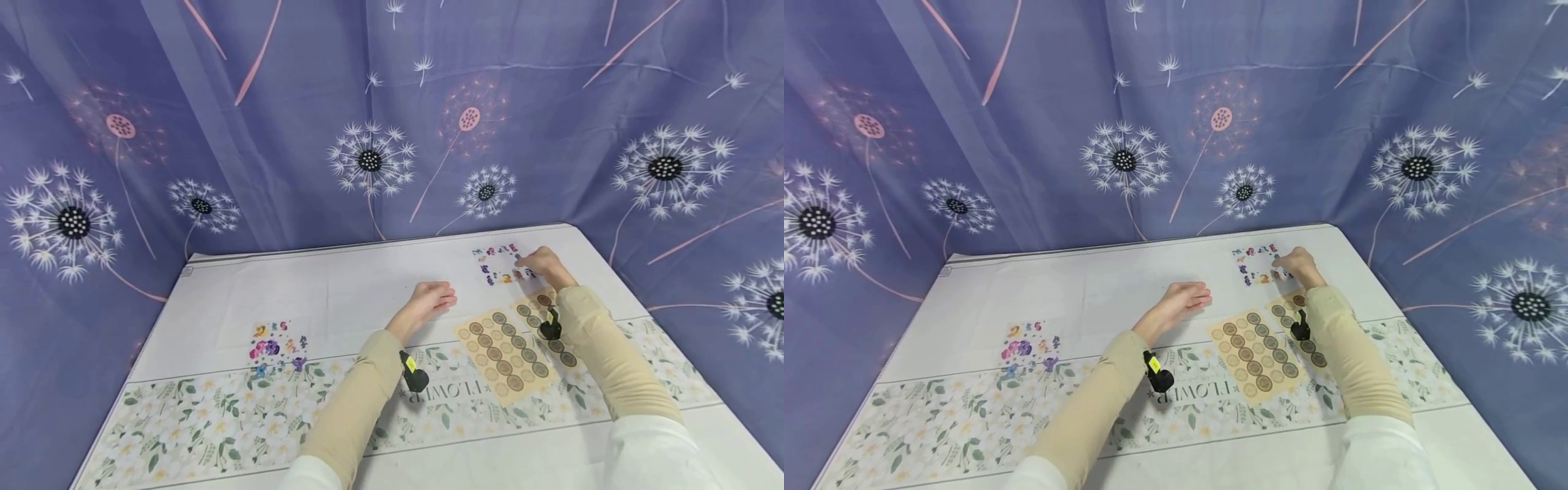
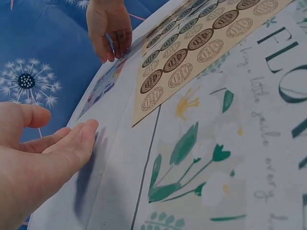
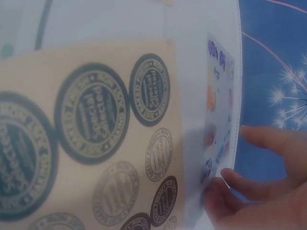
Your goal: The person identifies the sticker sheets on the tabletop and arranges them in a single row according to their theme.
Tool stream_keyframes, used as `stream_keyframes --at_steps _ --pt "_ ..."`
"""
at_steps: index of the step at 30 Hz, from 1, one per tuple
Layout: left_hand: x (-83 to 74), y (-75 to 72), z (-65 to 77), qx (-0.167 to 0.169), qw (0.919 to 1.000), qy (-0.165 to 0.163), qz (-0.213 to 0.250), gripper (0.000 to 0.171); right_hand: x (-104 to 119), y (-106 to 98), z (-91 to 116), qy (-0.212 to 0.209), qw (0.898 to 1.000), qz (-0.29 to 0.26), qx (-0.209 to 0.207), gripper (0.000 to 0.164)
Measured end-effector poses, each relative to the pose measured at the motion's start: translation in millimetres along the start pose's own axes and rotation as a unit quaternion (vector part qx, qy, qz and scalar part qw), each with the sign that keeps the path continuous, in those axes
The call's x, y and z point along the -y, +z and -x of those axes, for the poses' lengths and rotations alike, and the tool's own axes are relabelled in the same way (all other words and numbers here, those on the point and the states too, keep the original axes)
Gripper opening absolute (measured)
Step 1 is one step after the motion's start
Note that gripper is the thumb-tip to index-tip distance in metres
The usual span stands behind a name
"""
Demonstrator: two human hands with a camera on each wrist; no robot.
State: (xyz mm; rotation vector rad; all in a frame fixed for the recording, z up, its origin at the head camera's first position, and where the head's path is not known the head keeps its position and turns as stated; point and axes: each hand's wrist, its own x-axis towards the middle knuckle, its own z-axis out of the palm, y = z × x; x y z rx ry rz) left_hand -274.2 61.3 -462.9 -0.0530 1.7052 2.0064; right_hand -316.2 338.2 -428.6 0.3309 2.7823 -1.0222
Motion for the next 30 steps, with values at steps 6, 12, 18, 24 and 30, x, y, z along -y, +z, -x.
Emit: stream_keyframes --at_steps 6,12,18,24,30 --pt "1.7 3.8 -3.0 0.002 1.0000 -0.003 0.001 0.040 0 1 -6 0.024 0.999 0.025 0.028 0.057" --pt "2.7 13.9 -5.9 0.017 0.9997 -0.002 0.018 0.039 -2 3 -11 0.025 0.998 0.042 0.034 0.059" --pt "3.6 21.9 -10.1 0.016 0.9993 -0.004 0.033 0.039 -2 5 -12 0.014 0.999 0.045 0.013 0.032" --pt "6.6 30.2 -12.7 0.016 0.9995 -0.013 0.025 0.040 -3 5 -12 0.026 0.998 0.055 0.021 0.052" --pt "8.5 36.0 -17.8 0.020 0.9993 -0.015 0.028 0.042 -3 5 -15 0.024 0.997 0.069 0.030 0.072"
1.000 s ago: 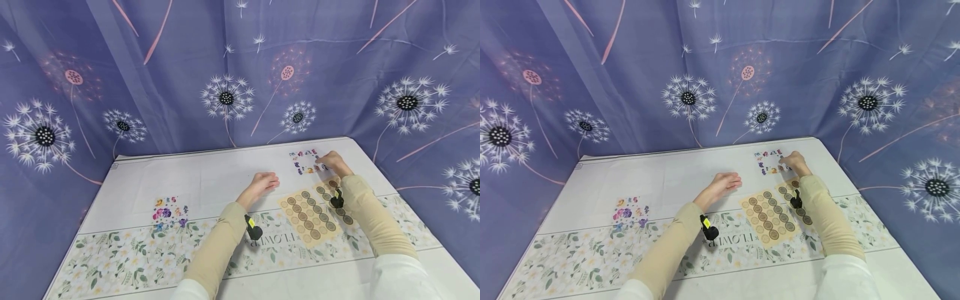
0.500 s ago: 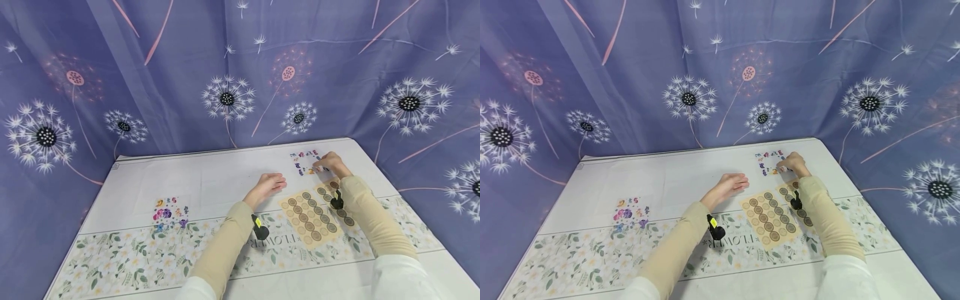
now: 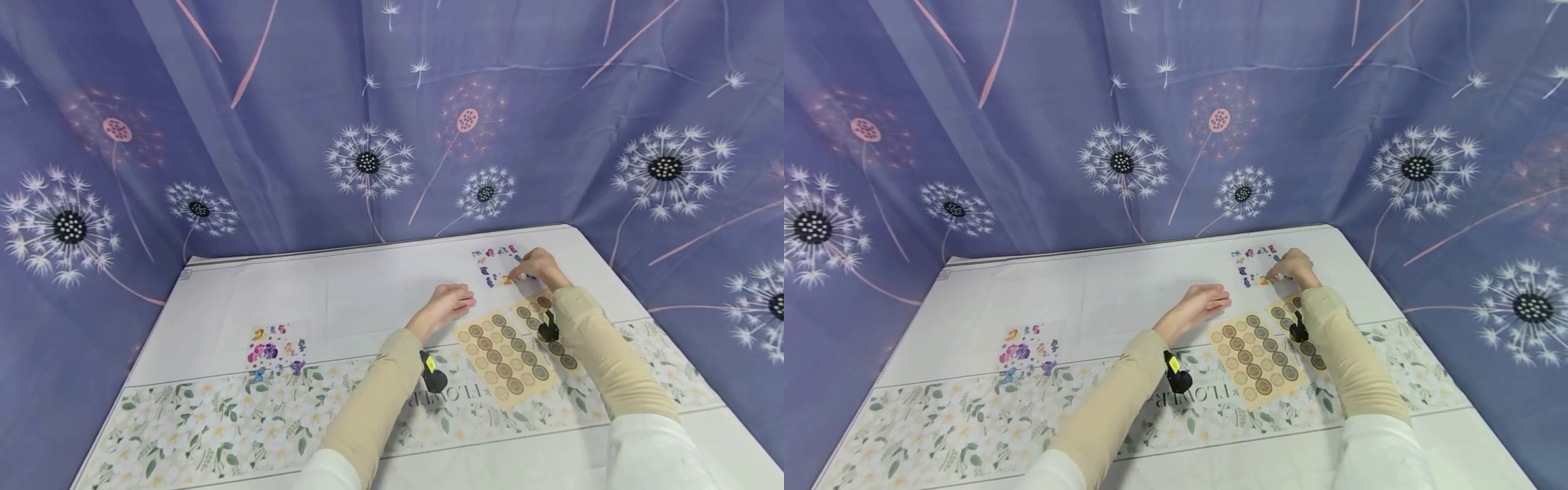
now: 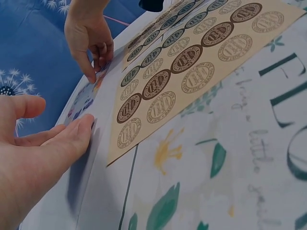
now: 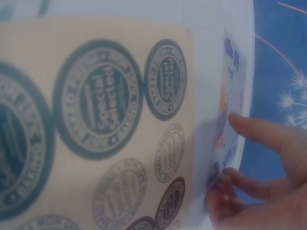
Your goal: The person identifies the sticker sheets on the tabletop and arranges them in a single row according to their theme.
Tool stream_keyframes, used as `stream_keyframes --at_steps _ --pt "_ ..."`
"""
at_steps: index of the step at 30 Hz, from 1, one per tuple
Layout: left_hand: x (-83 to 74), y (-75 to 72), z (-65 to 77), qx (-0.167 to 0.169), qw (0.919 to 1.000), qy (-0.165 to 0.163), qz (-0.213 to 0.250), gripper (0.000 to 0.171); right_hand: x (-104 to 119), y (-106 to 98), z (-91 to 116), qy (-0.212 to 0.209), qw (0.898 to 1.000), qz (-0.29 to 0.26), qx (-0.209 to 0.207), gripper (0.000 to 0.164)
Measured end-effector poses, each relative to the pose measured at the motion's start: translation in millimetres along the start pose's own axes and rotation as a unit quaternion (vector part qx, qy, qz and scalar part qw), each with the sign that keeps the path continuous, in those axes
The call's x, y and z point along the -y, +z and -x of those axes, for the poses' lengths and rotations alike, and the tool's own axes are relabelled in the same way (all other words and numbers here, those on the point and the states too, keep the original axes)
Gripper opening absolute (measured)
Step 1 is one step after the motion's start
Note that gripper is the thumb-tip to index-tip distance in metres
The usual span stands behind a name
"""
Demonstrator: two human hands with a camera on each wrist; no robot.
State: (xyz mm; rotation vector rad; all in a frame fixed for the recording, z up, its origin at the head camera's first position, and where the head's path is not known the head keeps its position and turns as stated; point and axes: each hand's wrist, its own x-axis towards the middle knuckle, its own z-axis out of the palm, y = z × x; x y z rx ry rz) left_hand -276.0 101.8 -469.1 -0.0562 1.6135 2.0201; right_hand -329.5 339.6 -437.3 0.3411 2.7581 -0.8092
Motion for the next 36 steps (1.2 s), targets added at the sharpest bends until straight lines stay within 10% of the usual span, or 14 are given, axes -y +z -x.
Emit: stream_keyframes --at_steps 5,11,18,23,29,30,36 --pt "2.0 4.7 -4.3 0.001 0.9997 -0.007 0.024 0.046 -1 -1 -1 -0.008 1.000 -0.004 -0.001 0.071" --pt "3.1 13.2 -6.1 0.007 0.9983 -0.011 0.057 0.052 -3 0 -4 -0.023 0.999 -0.018 -0.020 0.029" --pt "5.1 22.3 -13.6 0.004 0.9956 -0.017 0.092 0.040 -2 -1 -6 -0.018 0.999 -0.037 -0.009 0.044" --pt "29.5 17.4 -53.6 0.028 0.9905 -0.005 0.134 0.040 -3 -2 -7 -0.012 0.999 -0.037 -0.007 0.043" --pt "16.0 27.6 -37.7 0.035 0.9841 -0.034 0.171 0.054 -4 -2 -7 -0.004 0.999 -0.045 -0.010 0.042" --pt "1.4 32.2 -16.8 0.033 0.9846 -0.040 0.167 0.055 -4 -2 -7 -0.005 0.999 -0.046 -0.014 0.039" --pt "1.3 33.8 -20.1 0.036 0.9804 -0.047 0.188 0.057 -1 -1 -3 -0.008 0.998 -0.049 -0.029 0.025"
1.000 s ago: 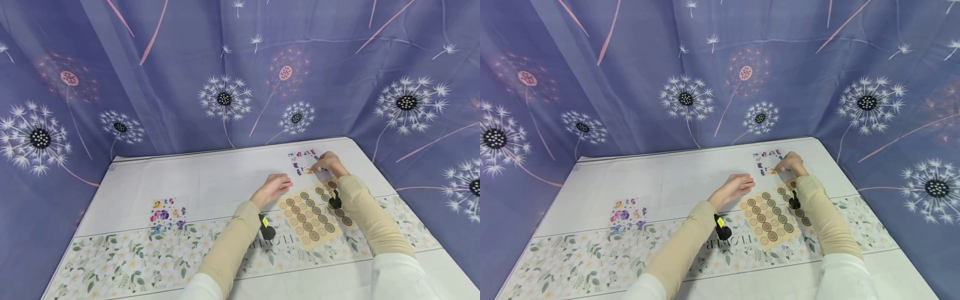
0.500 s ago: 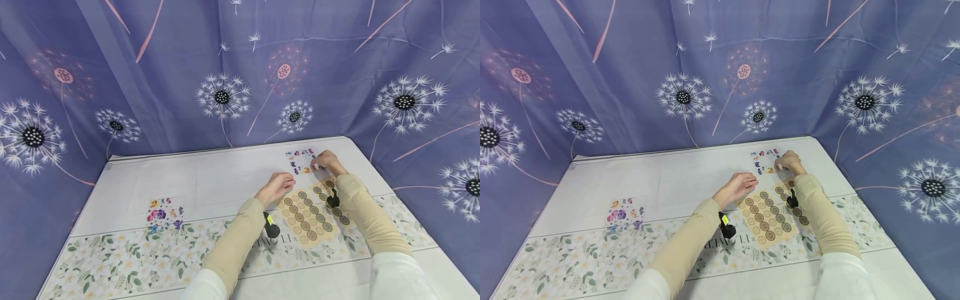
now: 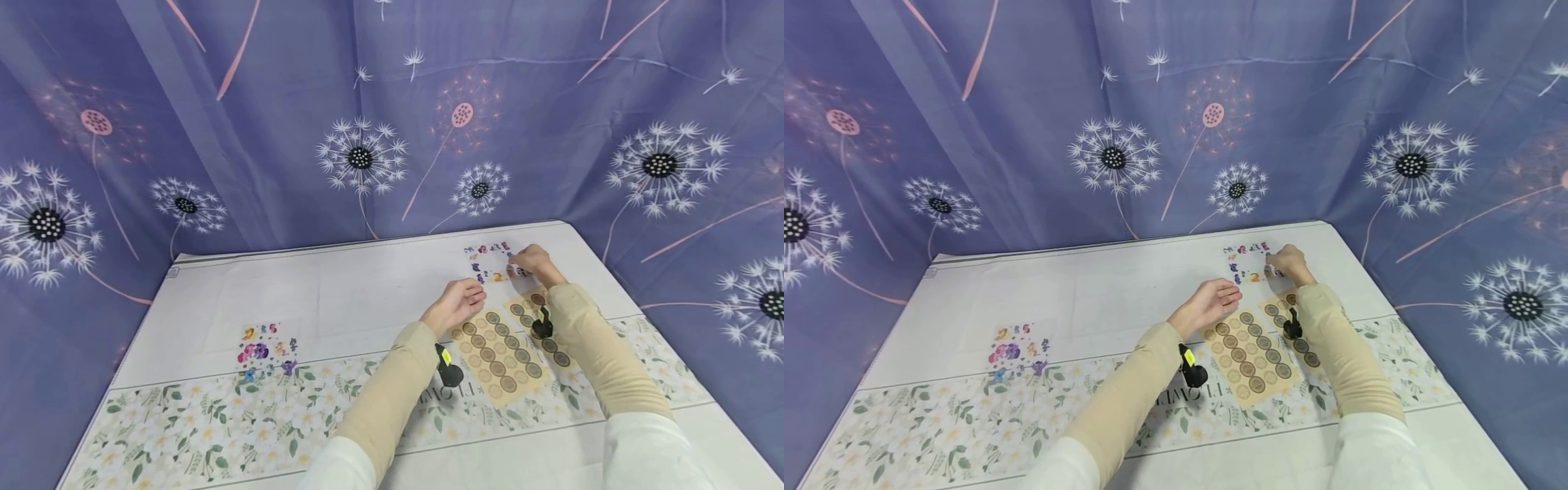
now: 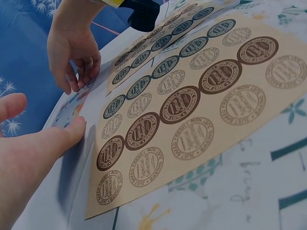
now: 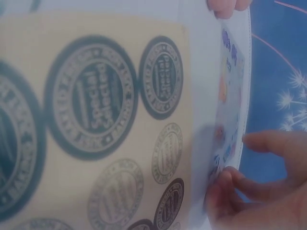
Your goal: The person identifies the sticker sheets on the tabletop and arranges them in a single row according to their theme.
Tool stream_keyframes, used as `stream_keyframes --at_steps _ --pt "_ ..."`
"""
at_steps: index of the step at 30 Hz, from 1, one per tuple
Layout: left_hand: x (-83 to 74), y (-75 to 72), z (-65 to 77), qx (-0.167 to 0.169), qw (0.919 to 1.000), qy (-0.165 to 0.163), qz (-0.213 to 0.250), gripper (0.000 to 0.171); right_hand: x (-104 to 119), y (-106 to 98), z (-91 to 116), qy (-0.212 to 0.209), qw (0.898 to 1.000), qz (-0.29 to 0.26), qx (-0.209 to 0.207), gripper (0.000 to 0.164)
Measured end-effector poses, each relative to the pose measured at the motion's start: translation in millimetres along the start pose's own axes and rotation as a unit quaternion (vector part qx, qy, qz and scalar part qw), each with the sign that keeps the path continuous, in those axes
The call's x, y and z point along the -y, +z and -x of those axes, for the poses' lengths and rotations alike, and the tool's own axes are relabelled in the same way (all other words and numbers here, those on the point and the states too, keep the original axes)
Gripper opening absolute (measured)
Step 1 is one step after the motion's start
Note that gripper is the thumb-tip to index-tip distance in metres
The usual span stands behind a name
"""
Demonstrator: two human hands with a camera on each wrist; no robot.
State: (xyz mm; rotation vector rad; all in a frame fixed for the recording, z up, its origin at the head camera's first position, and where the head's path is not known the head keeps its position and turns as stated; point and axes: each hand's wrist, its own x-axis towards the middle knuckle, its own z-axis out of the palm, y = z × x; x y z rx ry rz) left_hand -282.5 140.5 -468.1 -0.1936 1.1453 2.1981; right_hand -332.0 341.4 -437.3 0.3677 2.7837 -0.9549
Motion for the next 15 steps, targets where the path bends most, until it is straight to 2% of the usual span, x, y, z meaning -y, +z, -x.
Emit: stream_keyframes --at_steps 8,11,14,15 --pt "2.9 4.8 -3.0 0.005 0.9996 -0.008 0.025 0.056 -4 0 -5 0.008 0.999 -0.036 0.014 0.039" --pt "11.2 2.2 -15.2 -0.002 0.9995 0.001 0.030 0.058 -4 1 -4 0.007 0.999 -0.044 0.017 0.041" --pt "32.2 -24.3 -64.1 -0.003 0.9987 0.033 0.039 0.058 -4 0 -4 0.008 0.999 -0.049 0.022 0.041" --pt "40.8 -37.2 -85.3 0.004 0.9980 0.051 0.038 0.058 -4 0 -4 0.009 0.998 -0.049 0.026 0.042"
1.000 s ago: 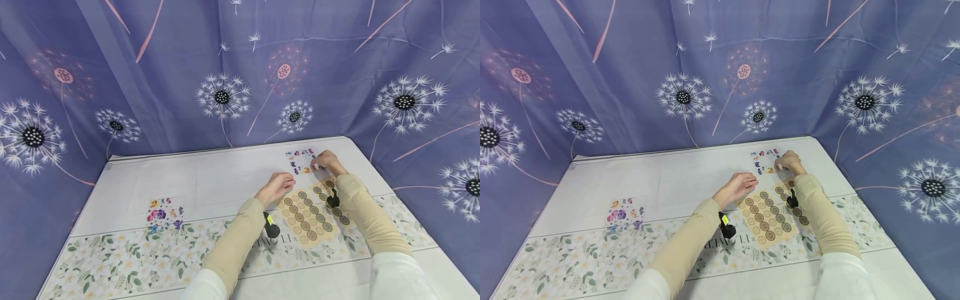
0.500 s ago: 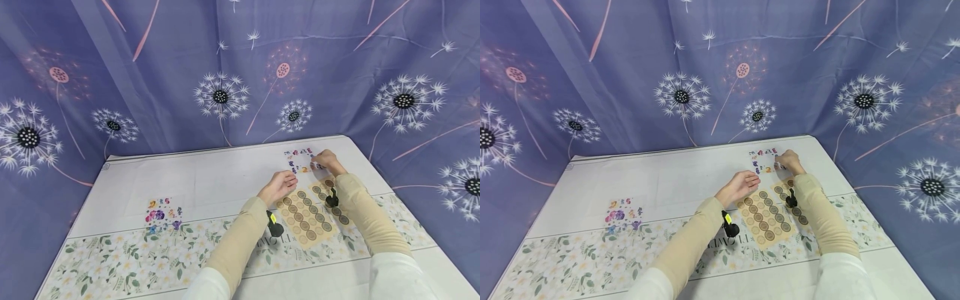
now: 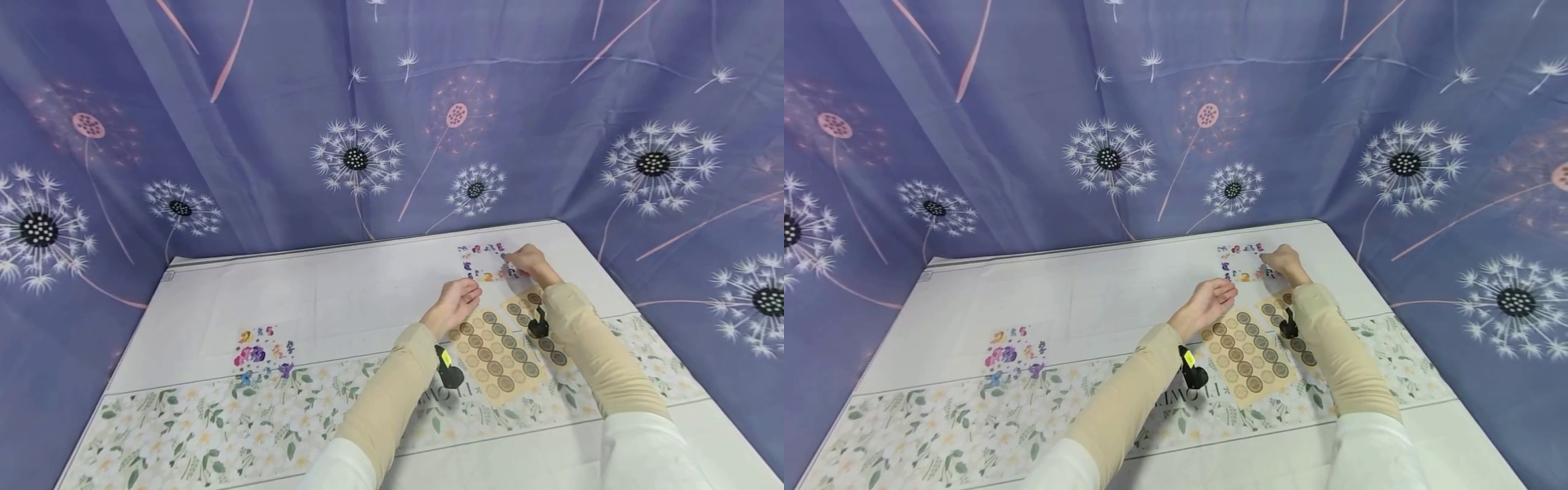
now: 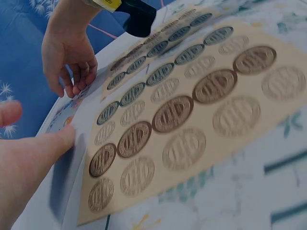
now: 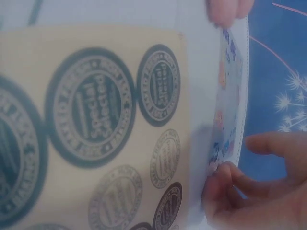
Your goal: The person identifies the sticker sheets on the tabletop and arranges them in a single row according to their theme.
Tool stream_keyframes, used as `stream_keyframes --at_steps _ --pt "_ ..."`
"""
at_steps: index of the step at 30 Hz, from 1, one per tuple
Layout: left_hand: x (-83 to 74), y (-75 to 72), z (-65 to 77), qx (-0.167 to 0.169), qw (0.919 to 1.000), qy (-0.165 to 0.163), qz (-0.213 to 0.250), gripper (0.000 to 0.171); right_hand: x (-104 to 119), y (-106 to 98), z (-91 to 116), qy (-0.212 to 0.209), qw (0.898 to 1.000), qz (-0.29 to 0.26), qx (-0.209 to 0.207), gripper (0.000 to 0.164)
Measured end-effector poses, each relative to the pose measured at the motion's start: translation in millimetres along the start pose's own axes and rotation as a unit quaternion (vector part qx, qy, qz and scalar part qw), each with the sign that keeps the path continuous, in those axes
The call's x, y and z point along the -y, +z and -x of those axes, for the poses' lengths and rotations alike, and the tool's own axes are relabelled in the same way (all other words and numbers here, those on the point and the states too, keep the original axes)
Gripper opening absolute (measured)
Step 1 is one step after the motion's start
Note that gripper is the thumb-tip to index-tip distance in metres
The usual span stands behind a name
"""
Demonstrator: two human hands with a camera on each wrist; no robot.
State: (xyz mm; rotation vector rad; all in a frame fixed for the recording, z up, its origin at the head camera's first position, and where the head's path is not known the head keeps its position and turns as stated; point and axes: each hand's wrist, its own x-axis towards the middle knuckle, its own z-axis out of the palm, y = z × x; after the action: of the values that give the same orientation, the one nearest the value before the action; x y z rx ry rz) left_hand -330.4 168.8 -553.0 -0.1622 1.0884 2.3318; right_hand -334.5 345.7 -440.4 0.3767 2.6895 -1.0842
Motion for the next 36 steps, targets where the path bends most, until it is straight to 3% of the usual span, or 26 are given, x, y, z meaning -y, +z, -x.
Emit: stream_keyframes --at_steps 3,4,7,10,11,12,15,18,20,26,27,31,36 --pt "21.7 -34.8 -52.5 -0.021 0.9987 0.046 -0.001 0.042 1 -1 -1 0.007 1.000 0.003 0.010 0.044" --pt "16.1 -27.9 -40.9 -0.037 0.9976 0.058 -0.009 0.032 1 -1 -1 0.011 1.000 0.002 0.012 0.044" --pt "7.8 -21.9 -31.4 -0.064 0.9957 0.067 -0.005 0.018 2 -1 -1 0.015 1.000 0.001 0.015 0.045" --pt "-7.6 -11.4 -7.6 -0.041 0.9966 0.071 0.007 0.013 1 -2 -2 0.013 1.000 -0.003 0.006 0.044" --pt "-6.5 -18.1 -16.1 -0.034 0.9967 0.072 0.015 0.014 1 -2 -2 0.011 1.000 -0.001 0.004 0.043" --pt "-11.0 -15.1 -9.3 -0.037 0.9959 0.082 0.013 0.011 1 -2 -3 0.010 1.000 -0.001 0.002 0.041" --pt "-25.4 -7.7 10.0 -0.057 0.9938 0.096 0.003 0.021 0 -2 -4 0.006 1.000 0.001 -0.006 0.036" --pt "-40.7 4.5 30.0 -0.093 0.9933 0.068 0.007 0.049 -1 -1 -5 0.006 1.000 0.003 -0.014 0.029" --pt "-43.8 2.0 29.4 -0.071 0.9961 0.050 0.017 0.060 0 -1 -6 0.004 1.000 0.004 -0.017 0.026" --pt "-51.4 9.4 42.3 -0.028 0.9975 0.018 0.062 0.057 4 2 -7 -0.013 1.000 0.000 -0.001 0.028" --pt "-55.5 18.0 52.5 -0.035 0.9971 0.008 0.067 0.059 4 2 -7 -0.014 1.000 0.002 0.002 0.029" --pt "-57.6 28.5 65.8 -0.015 0.9958 -0.004 0.090 0.062 4 2 -8 -0.011 1.000 0.001 0.004 0.034" --pt "-56.1 31.3 64.1 -0.007 0.9943 -0.015 0.106 0.062 3 0 -8 -0.012 1.000 -0.020 0.012 0.036"
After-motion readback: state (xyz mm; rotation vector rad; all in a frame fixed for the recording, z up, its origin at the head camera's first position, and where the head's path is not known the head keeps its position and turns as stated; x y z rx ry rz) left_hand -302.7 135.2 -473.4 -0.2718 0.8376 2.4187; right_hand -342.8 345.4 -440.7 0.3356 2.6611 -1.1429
